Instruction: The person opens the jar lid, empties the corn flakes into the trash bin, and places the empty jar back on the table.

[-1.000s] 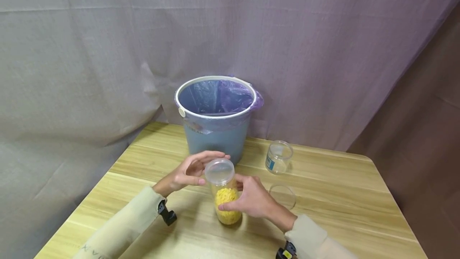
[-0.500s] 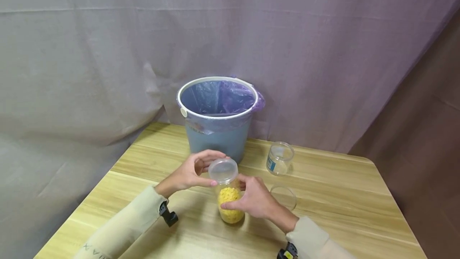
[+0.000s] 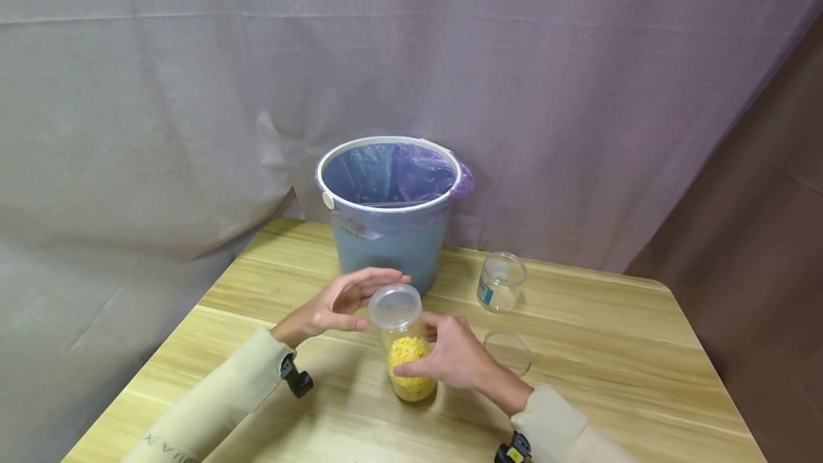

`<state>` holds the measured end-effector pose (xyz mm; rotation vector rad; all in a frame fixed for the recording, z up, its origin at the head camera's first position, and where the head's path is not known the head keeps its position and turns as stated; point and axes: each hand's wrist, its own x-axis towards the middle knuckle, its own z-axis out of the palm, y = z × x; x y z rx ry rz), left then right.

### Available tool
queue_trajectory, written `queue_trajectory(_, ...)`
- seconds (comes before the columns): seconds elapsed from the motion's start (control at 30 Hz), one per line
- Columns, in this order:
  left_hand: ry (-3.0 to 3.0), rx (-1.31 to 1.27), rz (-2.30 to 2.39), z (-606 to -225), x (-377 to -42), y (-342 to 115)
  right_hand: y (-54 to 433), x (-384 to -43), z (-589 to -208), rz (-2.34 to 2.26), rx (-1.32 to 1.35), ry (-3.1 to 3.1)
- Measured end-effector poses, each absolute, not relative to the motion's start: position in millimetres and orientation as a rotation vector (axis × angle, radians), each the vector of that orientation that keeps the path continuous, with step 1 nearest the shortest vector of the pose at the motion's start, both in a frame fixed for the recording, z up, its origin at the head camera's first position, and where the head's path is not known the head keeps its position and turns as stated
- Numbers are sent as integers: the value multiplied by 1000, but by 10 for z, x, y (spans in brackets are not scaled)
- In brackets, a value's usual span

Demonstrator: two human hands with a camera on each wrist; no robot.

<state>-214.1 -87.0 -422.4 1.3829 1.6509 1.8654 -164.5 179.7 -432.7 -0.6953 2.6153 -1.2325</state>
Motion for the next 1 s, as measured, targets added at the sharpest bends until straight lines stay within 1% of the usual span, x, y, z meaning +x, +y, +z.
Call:
queue_trajectory(0.23,1571,1369,1874,-4229,-2180,-847,1798,-1639,-4344,-1231,-759,2603)
queue_trajectory(0.4,1627,1327,1912,-4225,-2165,-826,1797,-1644,-4346,-1227,-762,2611)
queue_trajectory(0.7,1956,1097,1960,-4247,-2096,-771,1806,-1662,-4341,-1214,-740,2642)
queue_trajectory(0.8,1923,1137,1941,-4254,-2101,-788,1804,-1664,-4343,-1211,-744,2642)
queue_trajectory(1.0,1649,1321,1884,-4274,-2156,-864,1792,-1657,-4338,-1219,-750,2618)
